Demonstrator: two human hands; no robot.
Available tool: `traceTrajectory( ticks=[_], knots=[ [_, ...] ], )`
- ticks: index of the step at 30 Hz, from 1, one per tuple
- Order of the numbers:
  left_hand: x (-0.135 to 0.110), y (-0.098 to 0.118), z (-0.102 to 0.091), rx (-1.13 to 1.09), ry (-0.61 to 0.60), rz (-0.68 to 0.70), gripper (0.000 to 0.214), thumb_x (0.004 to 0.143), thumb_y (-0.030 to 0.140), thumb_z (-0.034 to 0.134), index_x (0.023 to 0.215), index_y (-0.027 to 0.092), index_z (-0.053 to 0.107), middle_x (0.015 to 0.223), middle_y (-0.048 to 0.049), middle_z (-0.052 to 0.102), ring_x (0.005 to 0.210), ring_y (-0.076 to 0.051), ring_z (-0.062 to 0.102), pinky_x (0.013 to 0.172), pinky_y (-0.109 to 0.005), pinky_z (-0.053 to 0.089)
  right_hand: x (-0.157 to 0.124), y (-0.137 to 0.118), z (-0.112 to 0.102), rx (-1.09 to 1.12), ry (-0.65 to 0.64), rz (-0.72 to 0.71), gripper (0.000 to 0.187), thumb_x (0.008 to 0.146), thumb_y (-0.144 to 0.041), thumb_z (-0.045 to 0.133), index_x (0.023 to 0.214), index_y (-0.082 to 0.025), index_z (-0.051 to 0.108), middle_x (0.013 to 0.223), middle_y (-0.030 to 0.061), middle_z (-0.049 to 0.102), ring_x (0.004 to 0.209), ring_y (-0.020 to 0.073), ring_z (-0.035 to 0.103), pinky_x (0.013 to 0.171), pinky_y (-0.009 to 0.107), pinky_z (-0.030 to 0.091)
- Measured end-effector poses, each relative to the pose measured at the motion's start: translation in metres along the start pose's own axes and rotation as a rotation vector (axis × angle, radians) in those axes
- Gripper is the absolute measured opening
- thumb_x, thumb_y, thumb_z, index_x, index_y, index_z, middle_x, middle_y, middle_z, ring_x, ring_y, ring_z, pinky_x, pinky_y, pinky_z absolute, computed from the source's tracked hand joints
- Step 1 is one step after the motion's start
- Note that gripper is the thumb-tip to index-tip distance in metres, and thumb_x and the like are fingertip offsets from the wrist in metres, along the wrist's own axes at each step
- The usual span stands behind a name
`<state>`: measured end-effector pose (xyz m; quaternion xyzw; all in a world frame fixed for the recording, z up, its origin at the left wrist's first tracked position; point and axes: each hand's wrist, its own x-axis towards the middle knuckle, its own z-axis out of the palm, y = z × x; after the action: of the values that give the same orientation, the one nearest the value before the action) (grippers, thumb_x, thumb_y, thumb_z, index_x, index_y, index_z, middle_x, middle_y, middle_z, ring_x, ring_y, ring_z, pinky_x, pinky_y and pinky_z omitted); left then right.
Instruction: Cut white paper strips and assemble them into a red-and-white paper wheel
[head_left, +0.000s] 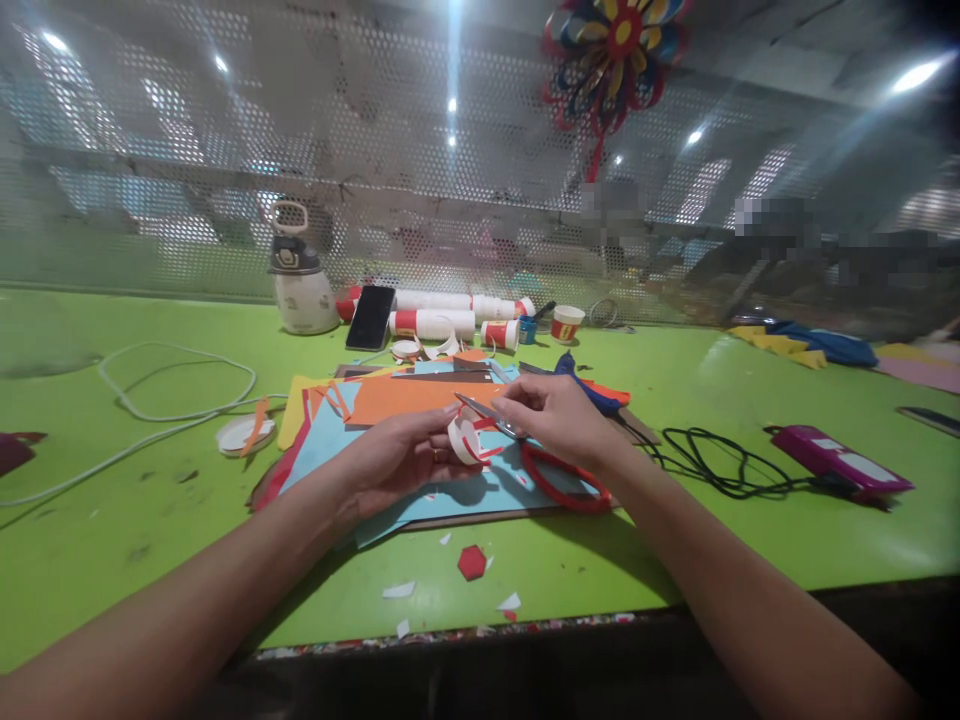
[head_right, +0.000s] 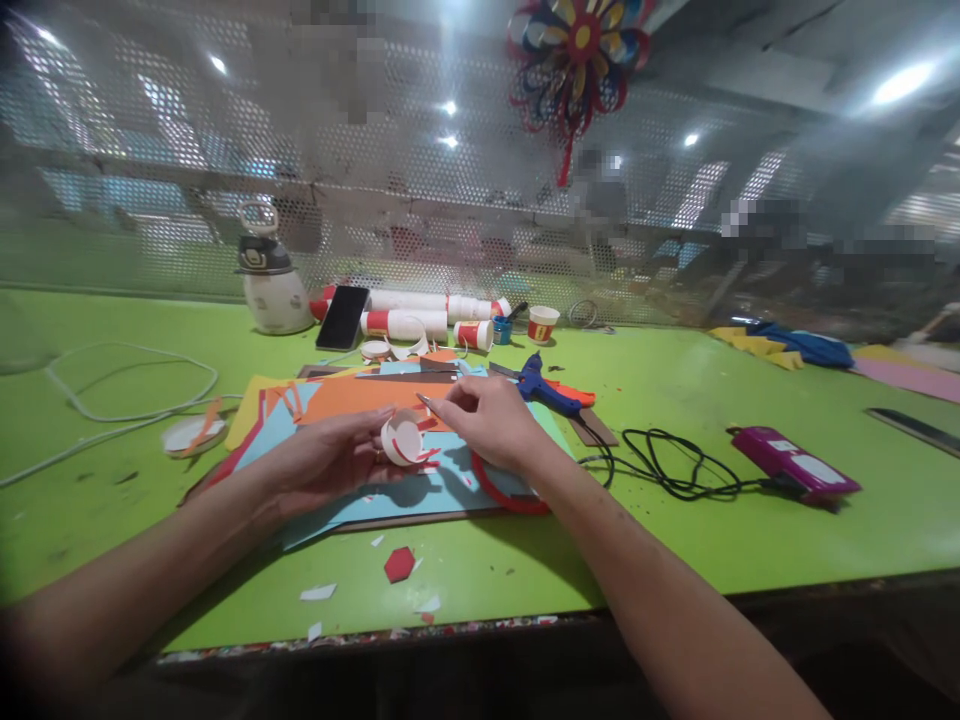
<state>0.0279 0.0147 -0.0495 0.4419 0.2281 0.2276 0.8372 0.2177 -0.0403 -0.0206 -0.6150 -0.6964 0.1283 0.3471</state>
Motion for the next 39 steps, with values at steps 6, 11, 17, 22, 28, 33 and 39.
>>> traceTrajectory(
  ticks=[6, 11, 17, 22, 28, 33, 39],
  knots=[
    [-0.001, 0.001, 0.000, -0.018, 0.003, -0.003, 0.027, 0.083, 0.028, 0.056, 0.102, 0.011, 0.063, 0.085, -0.0106, 0.065, 0.079, -0.019, 0.064, 0.077, -0.034, 0.051, -0.001, 0.002, -0.002, 0.006, -0.017, -0.003, 0.031, 0.085, -0.040, 0.050, 0.071, -0.016, 0.063, 0.060, 0.0019, 0.058, 0.056, 0.0136, 0.051, 0.052, 0.026, 0.036],
    [0.000, 0.001, -0.001, -0.004, -0.014, 0.004, 0.027, 0.083, 0.028, 0.056, 0.101, 0.010, 0.064, 0.084, -0.0106, 0.065, 0.079, -0.020, 0.064, 0.078, -0.035, 0.050, -0.004, -0.011, -0.003, -0.027, -0.077, 0.022, 0.027, 0.084, -0.033, 0.052, 0.071, -0.014, 0.066, 0.060, 0.0010, 0.056, 0.056, 0.0125, 0.046, 0.050, 0.025, 0.033],
    [0.000, 0.000, 0.000, 0.001, 0.002, 0.026, 0.028, 0.082, 0.029, 0.056, 0.100, 0.010, 0.065, 0.083, -0.0111, 0.065, 0.079, -0.021, 0.062, 0.079, -0.038, 0.049, -0.005, -0.015, -0.003, -0.029, -0.094, 0.040, 0.023, 0.083, -0.028, 0.053, 0.074, -0.013, 0.068, 0.061, 0.0005, 0.055, 0.057, 0.0121, 0.044, 0.051, 0.025, 0.032],
    [-0.001, 0.001, 0.002, -0.014, 0.006, 0.023, 0.026, 0.082, 0.027, 0.056, 0.098, 0.009, 0.065, 0.083, -0.0111, 0.064, 0.078, -0.019, 0.061, 0.079, -0.037, 0.049, -0.004, -0.012, -0.001, 0.005, -0.090, 0.013, 0.023, 0.083, -0.029, 0.052, 0.075, -0.014, 0.068, 0.061, 0.0004, 0.056, 0.057, 0.0124, 0.046, 0.051, 0.025, 0.033],
    [-0.001, 0.001, 0.001, 0.035, 0.018, 0.027, 0.028, 0.084, 0.027, 0.054, 0.102, 0.009, 0.065, 0.086, -0.0115, 0.065, 0.079, -0.019, 0.063, 0.078, -0.035, 0.049, -0.005, -0.008, -0.001, 0.052, -0.053, -0.013, 0.025, 0.085, -0.029, 0.049, 0.071, -0.014, 0.064, 0.063, 0.0012, 0.057, 0.057, 0.0123, 0.047, 0.053, 0.026, 0.036],
    [-0.003, 0.002, 0.002, 0.091, 0.046, 0.051, 0.030, 0.083, 0.027, 0.055, 0.105, 0.008, 0.064, 0.088, -0.0118, 0.066, 0.082, -0.021, 0.064, 0.076, -0.033, 0.049, -0.006, -0.011, -0.001, 0.080, -0.028, -0.028, 0.019, 0.084, -0.026, 0.053, 0.080, -0.014, 0.066, 0.071, 0.0033, 0.063, 0.061, 0.0128, 0.051, 0.056, 0.026, 0.040],
    [-0.003, 0.002, 0.001, 0.099, 0.015, 0.059, 0.032, 0.082, 0.030, 0.057, 0.106, 0.009, 0.065, 0.096, -0.0137, 0.067, 0.085, -0.022, 0.064, 0.081, -0.036, 0.048, -0.007, -0.011, -0.001, 0.067, -0.053, -0.040, 0.012, 0.079, -0.023, 0.059, 0.082, -0.015, 0.067, 0.074, 0.0038, 0.065, 0.063, 0.0133, 0.054, 0.057, 0.026, 0.042]
  ],
)
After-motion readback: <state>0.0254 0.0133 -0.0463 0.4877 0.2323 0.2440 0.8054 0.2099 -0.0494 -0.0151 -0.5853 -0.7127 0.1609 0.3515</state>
